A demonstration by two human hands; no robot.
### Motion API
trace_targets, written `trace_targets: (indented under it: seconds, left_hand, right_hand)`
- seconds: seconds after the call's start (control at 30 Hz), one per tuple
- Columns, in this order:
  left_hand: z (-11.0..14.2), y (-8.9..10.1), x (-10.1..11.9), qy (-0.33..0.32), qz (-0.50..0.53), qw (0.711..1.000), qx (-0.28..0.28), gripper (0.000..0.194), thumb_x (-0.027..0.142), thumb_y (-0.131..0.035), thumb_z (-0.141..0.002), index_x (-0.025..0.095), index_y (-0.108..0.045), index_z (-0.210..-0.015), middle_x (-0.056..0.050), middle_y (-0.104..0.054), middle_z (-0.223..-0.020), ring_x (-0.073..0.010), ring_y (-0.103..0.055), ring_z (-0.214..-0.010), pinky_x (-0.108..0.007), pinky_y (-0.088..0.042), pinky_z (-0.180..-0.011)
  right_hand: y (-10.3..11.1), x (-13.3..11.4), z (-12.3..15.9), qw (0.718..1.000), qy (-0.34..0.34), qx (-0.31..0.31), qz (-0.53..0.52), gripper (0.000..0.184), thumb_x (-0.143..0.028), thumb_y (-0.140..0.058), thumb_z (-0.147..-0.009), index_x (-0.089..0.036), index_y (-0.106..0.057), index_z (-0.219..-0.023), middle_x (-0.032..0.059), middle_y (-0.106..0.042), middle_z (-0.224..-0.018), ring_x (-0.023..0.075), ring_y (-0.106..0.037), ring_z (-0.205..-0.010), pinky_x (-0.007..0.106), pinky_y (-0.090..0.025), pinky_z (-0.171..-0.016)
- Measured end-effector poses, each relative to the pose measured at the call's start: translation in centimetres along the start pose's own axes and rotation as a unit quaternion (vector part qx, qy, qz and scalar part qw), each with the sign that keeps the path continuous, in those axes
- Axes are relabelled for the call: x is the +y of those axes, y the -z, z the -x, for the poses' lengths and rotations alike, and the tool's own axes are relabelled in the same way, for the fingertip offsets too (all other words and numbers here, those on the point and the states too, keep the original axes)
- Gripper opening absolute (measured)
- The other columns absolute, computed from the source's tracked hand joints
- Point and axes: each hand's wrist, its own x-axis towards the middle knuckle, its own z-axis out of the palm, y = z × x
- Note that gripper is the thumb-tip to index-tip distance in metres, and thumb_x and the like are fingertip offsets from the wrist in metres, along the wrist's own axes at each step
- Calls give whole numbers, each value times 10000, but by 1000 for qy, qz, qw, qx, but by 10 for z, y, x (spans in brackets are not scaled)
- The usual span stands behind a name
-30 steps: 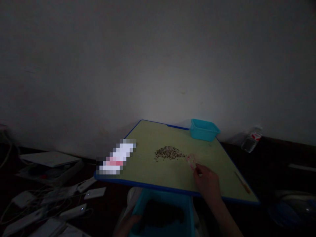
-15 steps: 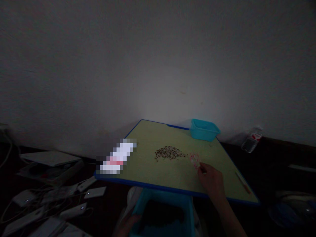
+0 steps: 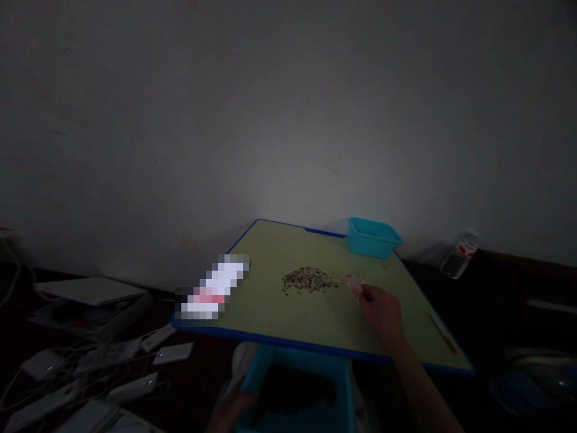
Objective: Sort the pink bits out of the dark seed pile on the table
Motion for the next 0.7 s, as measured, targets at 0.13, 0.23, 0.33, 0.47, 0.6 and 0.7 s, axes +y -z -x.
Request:
trace_targets:
  seconds: [0.13, 0.23, 0.33, 0.47, 0.6, 0.7]
  left_hand:
    - [1, -2, 3, -9, -21, 1000, 21, 535, 302, -893, -627, 165, -805, -1137, -139, -900, -949, -492, -776, -1076, -550, -599, -861]
    - [4, -5, 6, -19, -47, 998, 35, 399, 329, -908, -586, 200, -823, -954, -99, -879, -791, -486, -790, -964, -523, -599, -779]
    - [7, -9, 8, -21, -41, 999, 24, 443, 340, -897, -591, 201, -817, -1004, -96, -895, -859, -499, -770, -1061, -544, -603, -829]
    - [8, -9, 8, -6, -19, 1000, 2, 656, 317, -873, -633, 145, -754, -1254, -145, -899, -1031, -503, -768, -1106, -568, -602, -867]
    - [6, -6, 5, 4, -5, 1000, -2, 599, 328, -890, -607, 155, -801, -1174, -156, -900, -1010, -515, -773, -1096, -589, -588, -916]
    - [4, -4, 4, 11, -6, 1000, -11, 548, 337, -865, -642, 196, -803, -1168, -133, -901, -1034, -504, -758, -1146, -570, -603, -874]
  right_hand:
    - [-1, 0, 6, 1000, 0, 20, -8, 331, -208, -525, -949, -196, -833, -1067, 110, -846, -1075, 260, -803, -915, 340, -565, -844]
    - [-1, 0, 9, 1000, 13, 12, -6, 332, -192, -518, -949, -201, -835, -1045, 106, -848, -1061, 254, -804, -891, 333, -565, -825]
    - [-2, 0, 9, 1000, 20, 6, -4, 339, -170, -515, -946, -187, -836, -1054, 111, -849, -1054, 254, -803, -900, 329, -563, -828]
    - [-1, 0, 12, 1000, 25, 0, -14, 346, -175, -522, -939, -167, -837, -1081, 134, -844, -1086, 268, -809, -923, 344, -578, -845]
    - [0, 1, 19, 999, 30, 1, -31, 347, -199, -528, -938, -169, -842, -1082, 135, -846, -1076, 276, -815, -920, 367, -598, -863]
    - [1, 2, 23, 999, 29, 11, -44, 348, -212, -526, -939, -177, -847, -1069, 130, -849, -1060, 272, -818, -913, 367, -607, -859]
